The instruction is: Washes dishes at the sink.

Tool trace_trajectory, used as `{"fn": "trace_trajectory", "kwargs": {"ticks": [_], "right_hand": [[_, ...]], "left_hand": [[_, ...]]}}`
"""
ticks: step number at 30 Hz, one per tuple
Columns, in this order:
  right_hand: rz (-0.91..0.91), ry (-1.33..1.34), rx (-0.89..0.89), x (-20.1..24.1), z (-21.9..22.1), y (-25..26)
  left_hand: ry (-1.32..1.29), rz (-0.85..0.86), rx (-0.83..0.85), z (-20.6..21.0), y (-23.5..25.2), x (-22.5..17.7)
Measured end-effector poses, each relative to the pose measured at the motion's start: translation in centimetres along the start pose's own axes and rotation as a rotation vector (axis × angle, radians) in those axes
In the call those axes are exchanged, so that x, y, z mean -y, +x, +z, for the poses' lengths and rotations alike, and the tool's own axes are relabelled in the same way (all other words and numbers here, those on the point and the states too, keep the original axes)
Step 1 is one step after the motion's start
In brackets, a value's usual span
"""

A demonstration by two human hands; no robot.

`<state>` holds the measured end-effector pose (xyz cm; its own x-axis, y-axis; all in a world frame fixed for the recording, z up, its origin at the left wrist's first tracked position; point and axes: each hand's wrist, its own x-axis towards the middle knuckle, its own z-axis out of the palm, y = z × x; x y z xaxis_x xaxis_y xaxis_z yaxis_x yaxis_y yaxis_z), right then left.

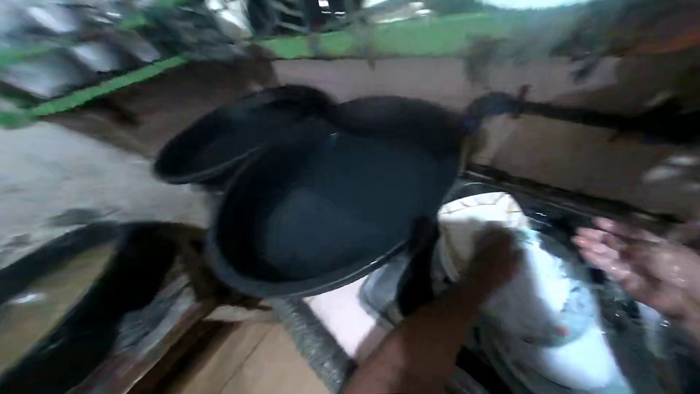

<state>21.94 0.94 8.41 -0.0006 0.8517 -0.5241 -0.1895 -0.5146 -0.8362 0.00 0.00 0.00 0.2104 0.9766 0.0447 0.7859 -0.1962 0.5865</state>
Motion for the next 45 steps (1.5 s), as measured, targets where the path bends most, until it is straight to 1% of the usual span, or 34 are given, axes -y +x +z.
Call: {"fn": "trace_trajectory", "kwargs": {"ticks": [1,2,3,4,5,7,8,9,10,13,14,16,18,19,20,21,22,24,25,26,27,28,29,31,32,34,36,38,39,40,41,42,44,45], "right_hand": [[-0.017,0.133,-0.01,-0.5,-0.8,0.9],[-0.055,0.198,-0.039,-1.0,-0.8,1.5],[-0.106,0.163,-0.088,-1.9,-0.8,2.1],[-0.159,-0.006,-0.128,-3.2,-1.2,3.1],[-0.193,-0.304,-0.189,-4.8,-1.8,4.0],[-0.136,-0.907,-0.263,-6.9,-2.7,5.4],[-0.101,-1.077,-0.282,-7.5,-3.2,5.5],[-0.066,-1.161,-0.272,-7.8,-3.8,5.3],[-0.01,-1.173,-0.232,-7.9,-4.7,5.2],[0.198,-1.053,-0.062,-7.9,-7.1,4.7],[0.184,-1.009,-0.08,-8.3,-7.4,4.2],[0.063,-0.812,-0.194,-9.0,-6.9,2.4],[-0.049,-0.592,-0.285,-9.8,-5.5,0.8],[-0.061,-0.514,-0.283,-10.1,-5.1,0.3],[-0.047,-0.448,-0.267,-10.5,-4.9,-0.3],[-0.044,-0.399,-0.272,-11.0,-4.8,-0.7],[-0.062,-0.337,-0.291,-11.4,-4.6,-1.0],[-0.133,-0.145,-0.339,-12.4,-5.3,-1.1],[-0.179,-0.062,-0.366,-12.9,-6.2,-1.0],[-0.214,-0.022,-0.387,-13.4,-7.4,-0.9],[-0.227,-0.03,-0.385,-13.5,-8.7,-1.2],[-0.22,-0.054,-0.392,-13.5,-10.0,-1.6],[-0.211,-0.071,-0.389,-13.6,-10.9,-1.9],[-0.194,-0.075,-0.356,-13.3,-10.6,-3.0],[-0.181,-0.067,-0.354,-12.7,-9.2,-3.8],[-0.163,0.01,-0.38,-11.5,-5.4,-4.7],[-0.213,0.173,-0.373,-11.1,-2.8,-3.9],[-0.283,0.332,-0.315,-10.6,-2.7,-3.1],[-0.289,0.348,-0.384,-10.2,-3.2,-3.0],[-0.279,0.309,-0.467,-10.0,-4.2,-3.3],[-0.255,0.24,-0.531,-9.8,-5.3,-3.9],[-0.23,0.191,-0.555,-9.7,-6.2,-4.3],[-0.184,0.164,-0.571,-9.6,-6.4,-4.9],[-0.167,0.167,-0.551,-9.5,-5.7,-5.1]], "left_hand": [[0.048,-0.088,-0.01,1.3,0.0,2.0],[0.102,-0.144,0.014,2.4,0.0,3.6],[0.126,-0.17,0.032,3.4,-0.1,4.6],[0.144,-0.183,0.055,4.1,-0.3,4.9],[0.155,-0.187,0.078,4.6,-0.6,4.7],[0.195,-0.176,0.152,5.3,-0.8,3.4],[0.216,-0.148,0.161,5.6,-0.8,3.0],[0.223,-0.102,0.15,6.1,-0.7,2.9],[0.232,-0.055,0.12,6.7,-0.6,3.2],[0.249,-0.008,0.089,7.2,-0.7,3.6],[0.216,-0.024,0.103,7.1,-0.7,3.3],[0.099,-0.07,0.073,7.4,-0.8,2.0],[-0.087,-0.129,-0.081,8.8,-0.8,-0.2],[-0.135,-0.144,-0.124,9.3,-0.7,-1.8],[-0.193,-0.133,-0.127,9.8,-0.8,-3.6],[-0.22,-0.048,-0.108,10.8,-1.1,-5.0],[-0.182,0.078,-0.05,11.8,-1.7,-6.1],[-0.093,0.391,-0.071,14.0,-3.3,-7.5],[-0.059,0.558,-0.081,14.2,-4.2,-7.8],[-0.008,0.677,-0.042,13.5,-5.0,-7.7],[0.067,0.691,0.029,12.2,-5.7,-7.2],[0.108,0.613,0.115,10.6,-6.1,-6.4],[0.114,0.493,0.184,8.8,-5.9,-5.5],[0.18,0.294,0.198,6.6,-3.4,-4.2],[0.214,0.249,0.168,6.5,-1.8,-4.1],[0.262,0.26,0.102,7.0,0.6,-5.9],[0.162,0.335,0.1,7.7,0.6,-9.0],[0.079,0.479,0.222,7.5,-1.2,-11.3],[0.084,0.582,0.26,7.4,-2.0,-11.2],[0.119,0.666,0.259,7.2,-2.5,-10.3],[0.135,0.653,0.288,6.9,-2.8,-9.2],[0.131,0.59,0.269,6.7,-2.7,-7.7],[0.167,0.379,0.226,5.7,-1.2,-5.8],[0.21,0.307,0.201,5.6,0.0,-5.5]]}}
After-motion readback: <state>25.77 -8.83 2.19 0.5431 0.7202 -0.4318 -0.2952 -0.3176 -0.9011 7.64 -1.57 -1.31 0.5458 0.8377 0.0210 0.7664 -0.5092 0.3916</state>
